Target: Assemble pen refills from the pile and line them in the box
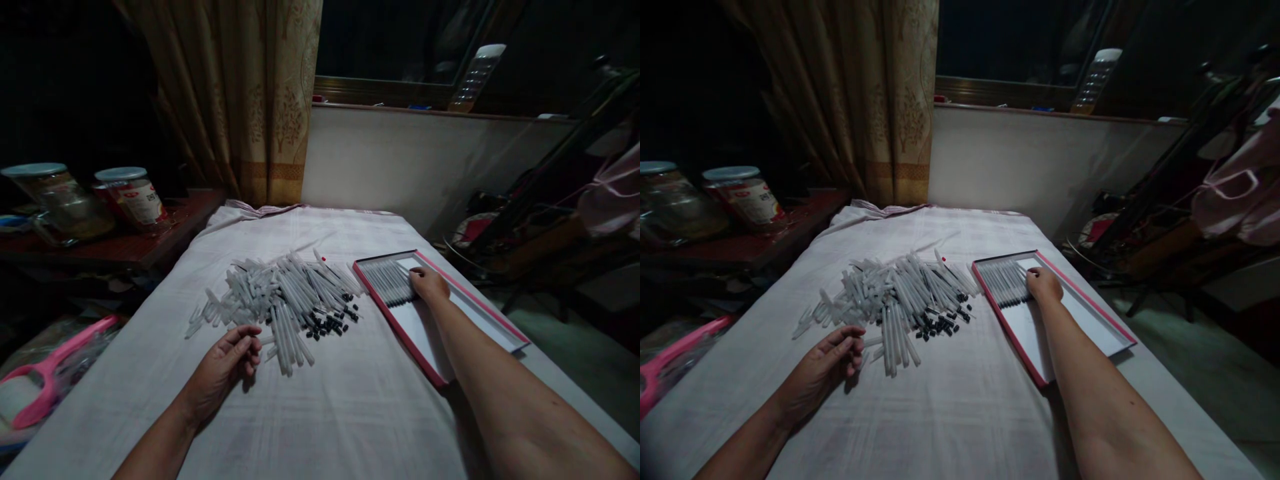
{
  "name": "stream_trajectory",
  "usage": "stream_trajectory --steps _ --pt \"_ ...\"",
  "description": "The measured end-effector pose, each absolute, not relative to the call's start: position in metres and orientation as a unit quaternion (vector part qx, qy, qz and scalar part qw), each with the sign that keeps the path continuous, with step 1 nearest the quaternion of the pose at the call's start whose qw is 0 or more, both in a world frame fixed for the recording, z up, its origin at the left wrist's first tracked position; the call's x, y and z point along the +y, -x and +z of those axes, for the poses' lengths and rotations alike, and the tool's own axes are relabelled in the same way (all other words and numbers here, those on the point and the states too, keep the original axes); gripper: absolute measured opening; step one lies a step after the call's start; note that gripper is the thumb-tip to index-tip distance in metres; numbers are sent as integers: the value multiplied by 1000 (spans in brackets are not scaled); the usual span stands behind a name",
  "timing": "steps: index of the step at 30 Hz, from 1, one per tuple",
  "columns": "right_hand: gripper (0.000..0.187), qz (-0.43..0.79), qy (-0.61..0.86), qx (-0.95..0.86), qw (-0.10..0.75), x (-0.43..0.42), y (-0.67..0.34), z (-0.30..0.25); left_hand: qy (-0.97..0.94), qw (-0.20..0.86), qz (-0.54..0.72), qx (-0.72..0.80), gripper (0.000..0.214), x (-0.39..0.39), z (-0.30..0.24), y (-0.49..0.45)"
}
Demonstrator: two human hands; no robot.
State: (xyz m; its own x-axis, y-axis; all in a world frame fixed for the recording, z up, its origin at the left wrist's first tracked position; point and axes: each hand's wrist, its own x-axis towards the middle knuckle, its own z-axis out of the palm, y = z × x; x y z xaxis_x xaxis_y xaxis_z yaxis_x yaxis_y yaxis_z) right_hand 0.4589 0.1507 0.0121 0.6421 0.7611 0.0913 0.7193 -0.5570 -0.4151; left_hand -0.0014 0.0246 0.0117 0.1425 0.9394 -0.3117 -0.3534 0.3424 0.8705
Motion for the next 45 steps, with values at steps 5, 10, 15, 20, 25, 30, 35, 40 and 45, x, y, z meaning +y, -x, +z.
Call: stream_trajectory --steps 5,10,15,20,25,30,35,40,45 --pt "37 56 878 -446 163 158 -459 7 -304 694 477 446 43 26 14 1" --pt "40 58 879 -455 130 158 -459 9 -307 697 475 441 43 27 13 1" --pt "40 56 874 -468 115 155 -456 15 -314 693 477 440 44 26 14 0" --pt "40 40 868 -482 109 150 -449 20 -324 694 474 433 45 26 12 -1" --pt "40 6 863 -490 124 143 -440 32 -334 697 475 420 41 26 10 1" --pt "41 -54 806 -561 181 132 -399 48 -336 701 474 414 40 27 11 1" --pt "29 -64 648 -738 177 104 -321 47 -330 702 475 415 36 27 15 -1" --pt "30 -12 648 -759 59 83 -275 37 -332 702 476 412 32 26 16 -2" --pt "27 -10 696 -717 46 83 -264 34 -340 703 475 406 28 25 15 -1"
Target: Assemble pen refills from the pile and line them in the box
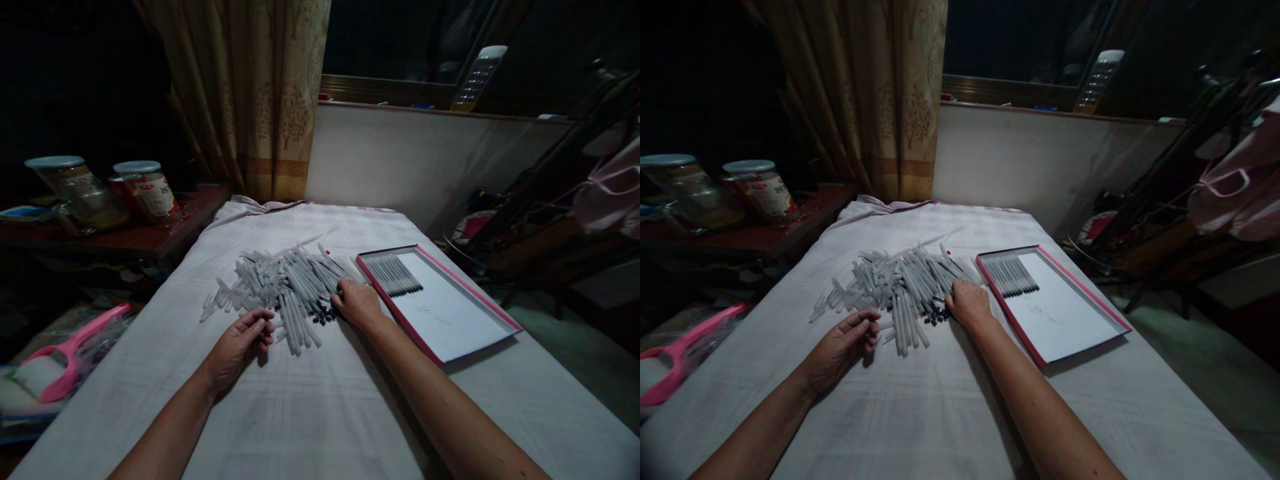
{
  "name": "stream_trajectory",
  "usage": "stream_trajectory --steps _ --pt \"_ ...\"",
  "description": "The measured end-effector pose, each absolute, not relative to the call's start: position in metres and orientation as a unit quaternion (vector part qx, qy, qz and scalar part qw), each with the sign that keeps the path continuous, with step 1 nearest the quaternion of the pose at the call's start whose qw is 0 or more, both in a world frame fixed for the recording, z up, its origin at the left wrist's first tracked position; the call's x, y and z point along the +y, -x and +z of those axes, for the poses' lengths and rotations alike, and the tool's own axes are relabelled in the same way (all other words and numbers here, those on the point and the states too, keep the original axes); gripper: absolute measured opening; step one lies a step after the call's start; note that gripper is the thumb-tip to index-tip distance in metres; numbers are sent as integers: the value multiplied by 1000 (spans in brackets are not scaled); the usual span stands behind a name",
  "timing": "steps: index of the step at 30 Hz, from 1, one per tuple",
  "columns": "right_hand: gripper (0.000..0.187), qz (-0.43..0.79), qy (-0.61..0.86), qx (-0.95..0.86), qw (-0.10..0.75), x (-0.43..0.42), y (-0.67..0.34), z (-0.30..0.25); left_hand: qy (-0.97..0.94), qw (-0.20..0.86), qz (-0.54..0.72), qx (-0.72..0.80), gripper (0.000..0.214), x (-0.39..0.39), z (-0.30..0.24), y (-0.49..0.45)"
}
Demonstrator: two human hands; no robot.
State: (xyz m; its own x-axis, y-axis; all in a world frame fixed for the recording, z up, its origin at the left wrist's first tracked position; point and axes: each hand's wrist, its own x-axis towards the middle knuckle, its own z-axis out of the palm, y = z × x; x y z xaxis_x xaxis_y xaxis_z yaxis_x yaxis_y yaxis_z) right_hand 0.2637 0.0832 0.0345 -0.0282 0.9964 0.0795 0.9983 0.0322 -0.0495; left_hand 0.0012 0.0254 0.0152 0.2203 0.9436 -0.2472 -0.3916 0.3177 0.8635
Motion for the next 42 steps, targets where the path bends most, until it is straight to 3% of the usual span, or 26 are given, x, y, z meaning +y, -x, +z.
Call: stream_trajectory --steps 6,9,11,13,16,18,23,27,32,38,42 --pt "31 10 743 -665 77 79 -266 35 -355 695 470 412 32 25 16 -1" --pt "30 16 720 -670 178 63 -271 34 -383 671 464 433 37 24 14 -3" --pt "29 29 662 -695 279 46 -269 31 -439 593 480 475 36 20 13 -6" --pt "26 60 583 -730 352 26 -261 30 -530 434 511 519 31 14 15 -10" --pt "21 110 476 -775 402 3 -243 32 -665 222 509 498 27 7 19 -14" --pt "20 146 429 -789 416 0 -235 36 -725 191 466 470 25 5 18 -14" --pt "26 238 470 -755 391 37 -242 40 -718 236 416 505 17 9 7 -10" --pt "30 101 673 -694 235 76 -259 32 -664 262 440 544 23 11 4 -9" --pt "27 63 718 -677 148 93 -255 24 -629 321 452 545 31 13 5 -10" --pt "26 54 742 -659 109 99 -242 25 -647 301 446 541 26 17 2 -9" --pt "25 57 732 -662 152 91 -252 30 -626 326 454 543 26 17 2 -8"
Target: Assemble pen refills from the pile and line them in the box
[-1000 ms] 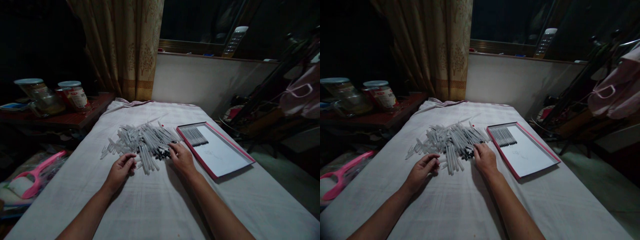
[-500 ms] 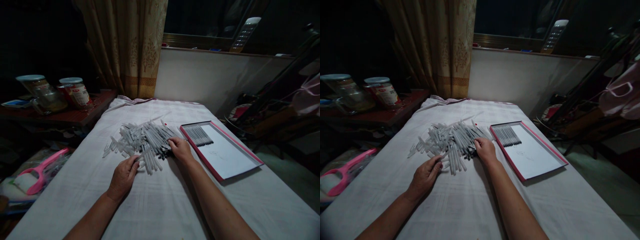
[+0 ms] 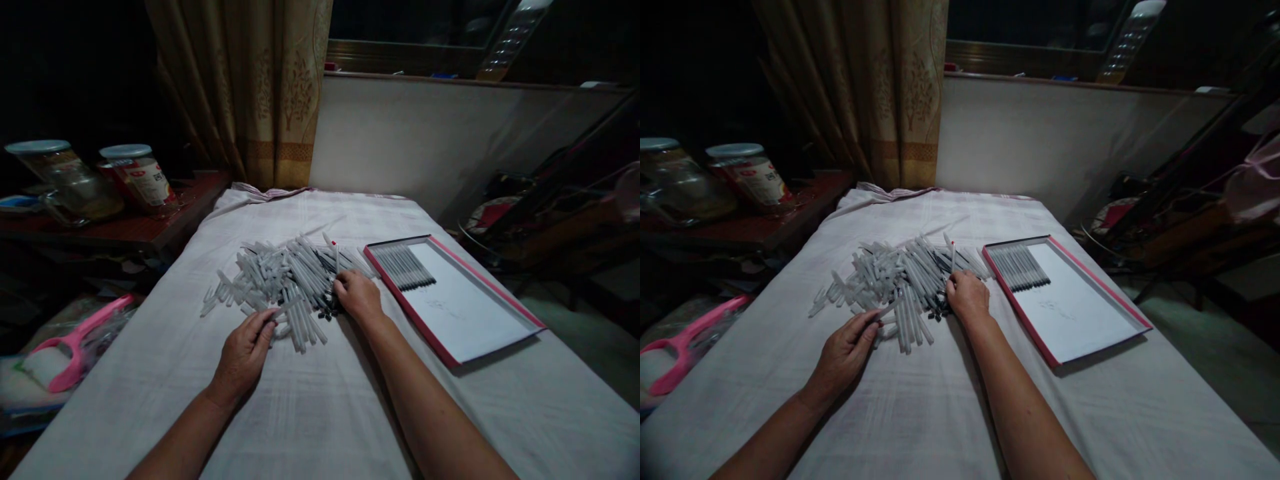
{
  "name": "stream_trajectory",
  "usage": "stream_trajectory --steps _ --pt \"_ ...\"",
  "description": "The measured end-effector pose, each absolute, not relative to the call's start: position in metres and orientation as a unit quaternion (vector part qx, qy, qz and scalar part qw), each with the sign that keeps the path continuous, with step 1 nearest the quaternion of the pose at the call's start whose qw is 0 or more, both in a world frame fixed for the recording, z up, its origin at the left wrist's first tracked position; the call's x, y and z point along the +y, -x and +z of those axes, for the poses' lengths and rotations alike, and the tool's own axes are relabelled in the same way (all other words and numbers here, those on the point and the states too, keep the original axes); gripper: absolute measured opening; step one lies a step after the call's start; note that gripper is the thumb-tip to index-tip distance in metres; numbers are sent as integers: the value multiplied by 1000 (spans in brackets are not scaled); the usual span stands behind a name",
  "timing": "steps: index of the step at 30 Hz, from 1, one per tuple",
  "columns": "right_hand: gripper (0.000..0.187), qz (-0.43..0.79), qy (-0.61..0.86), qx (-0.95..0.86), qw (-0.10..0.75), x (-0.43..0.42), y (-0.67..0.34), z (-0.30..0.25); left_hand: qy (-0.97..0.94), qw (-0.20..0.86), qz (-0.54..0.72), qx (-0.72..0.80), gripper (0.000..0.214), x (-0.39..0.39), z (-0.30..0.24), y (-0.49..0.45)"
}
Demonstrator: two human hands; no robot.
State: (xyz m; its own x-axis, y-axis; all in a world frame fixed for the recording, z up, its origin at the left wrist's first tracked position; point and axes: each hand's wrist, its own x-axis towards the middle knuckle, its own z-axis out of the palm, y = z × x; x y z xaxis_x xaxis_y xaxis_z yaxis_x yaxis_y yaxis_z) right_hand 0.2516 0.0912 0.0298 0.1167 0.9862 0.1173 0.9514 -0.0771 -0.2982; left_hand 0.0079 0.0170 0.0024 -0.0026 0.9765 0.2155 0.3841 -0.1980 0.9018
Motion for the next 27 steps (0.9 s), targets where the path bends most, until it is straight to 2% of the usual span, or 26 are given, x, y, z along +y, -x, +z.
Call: stream_trajectory --steps 2,4,7,9,12,17,27 --pt "22 79 712 -660 226 80 -261 34 -626 325 458 541 26 17 3 -8" --pt "18 138 679 -637 337 65 -270 37 -638 308 460 535 26 16 2 -7" --pt "21 292 598 -538 517 40 -276 35 -662 274 461 523 25 16 1 -6" --pt "27 390 557 -447 581 26 -275 31 -673 260 460 518 26 15 1 -6" --pt "33 466 523 -340 627 14 -268 26 -681 247 458 515 27 15 1 -5" --pt "37 450 512 -276 677 11 -261 32 -695 238 449 509 27 15 3 -5" --pt "35 432 528 -299 667 9 -265 24 -743 167 428 486 27 14 1 -4"
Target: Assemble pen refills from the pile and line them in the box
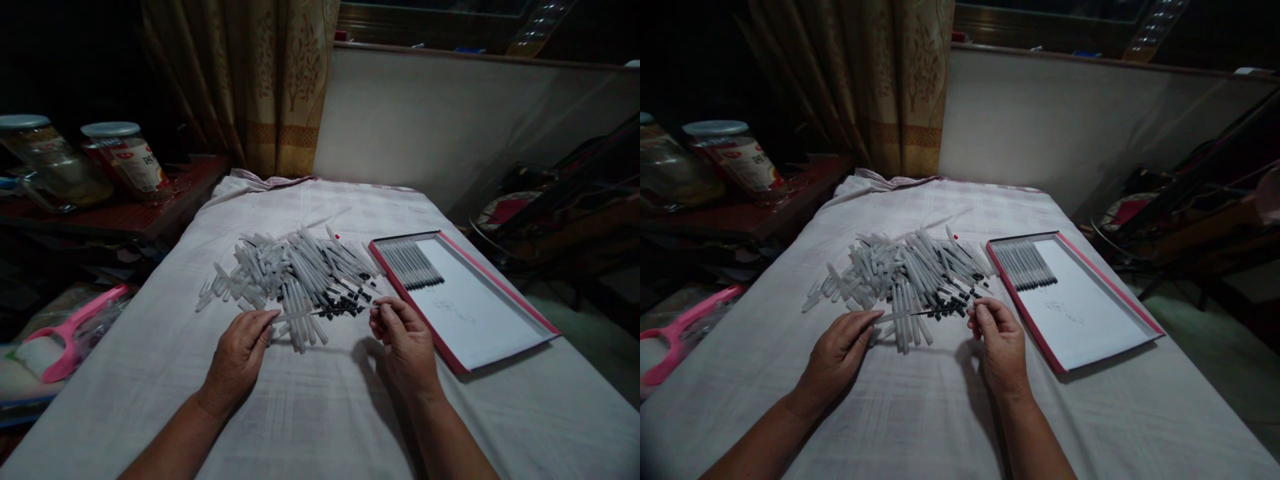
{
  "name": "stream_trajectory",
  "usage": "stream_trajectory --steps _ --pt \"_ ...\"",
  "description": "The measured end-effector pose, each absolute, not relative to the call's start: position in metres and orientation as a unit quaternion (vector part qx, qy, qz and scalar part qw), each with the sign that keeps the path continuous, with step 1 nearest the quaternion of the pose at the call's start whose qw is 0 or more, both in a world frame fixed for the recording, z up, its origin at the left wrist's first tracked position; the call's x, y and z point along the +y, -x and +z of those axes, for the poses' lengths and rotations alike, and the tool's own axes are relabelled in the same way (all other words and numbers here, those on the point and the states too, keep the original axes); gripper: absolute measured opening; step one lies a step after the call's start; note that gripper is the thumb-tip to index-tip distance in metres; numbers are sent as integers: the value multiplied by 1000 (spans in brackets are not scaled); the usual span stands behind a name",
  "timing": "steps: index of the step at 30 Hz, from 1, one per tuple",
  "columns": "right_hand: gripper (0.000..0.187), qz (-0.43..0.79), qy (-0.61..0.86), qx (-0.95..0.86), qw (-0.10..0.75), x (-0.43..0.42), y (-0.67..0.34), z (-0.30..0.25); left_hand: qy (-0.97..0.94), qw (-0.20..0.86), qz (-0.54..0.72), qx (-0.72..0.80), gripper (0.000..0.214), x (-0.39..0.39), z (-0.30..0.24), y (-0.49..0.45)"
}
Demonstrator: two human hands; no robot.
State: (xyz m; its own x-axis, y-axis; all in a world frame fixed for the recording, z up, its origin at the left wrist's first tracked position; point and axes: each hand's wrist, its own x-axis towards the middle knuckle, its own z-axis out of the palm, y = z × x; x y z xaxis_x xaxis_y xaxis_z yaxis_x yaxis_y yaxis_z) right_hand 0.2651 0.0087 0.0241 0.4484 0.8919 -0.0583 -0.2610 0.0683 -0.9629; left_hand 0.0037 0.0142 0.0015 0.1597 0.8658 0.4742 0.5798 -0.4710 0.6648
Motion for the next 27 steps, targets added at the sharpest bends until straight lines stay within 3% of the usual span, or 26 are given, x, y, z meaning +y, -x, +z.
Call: stream_trajectory --steps 10,15,19,22,27 --pt "30 420 536 -348 645 8 -263 21 -817 41 389 423 27 15 2 -5" --pt "17 344 533 -538 555 2 -249 15 -841 32 355 408 27 10 3 -8" --pt "30 257 462 -704 474 -4 -234 10 -844 49 350 404 23 6 4 -12" --pt "37 191 486 -744 416 -2 -234 4 -835 57 358 414 21 6 4 -13" --pt "22 69 590 -741 313 9 -243 -4 -822 65 367 430 18 8 3 -13"
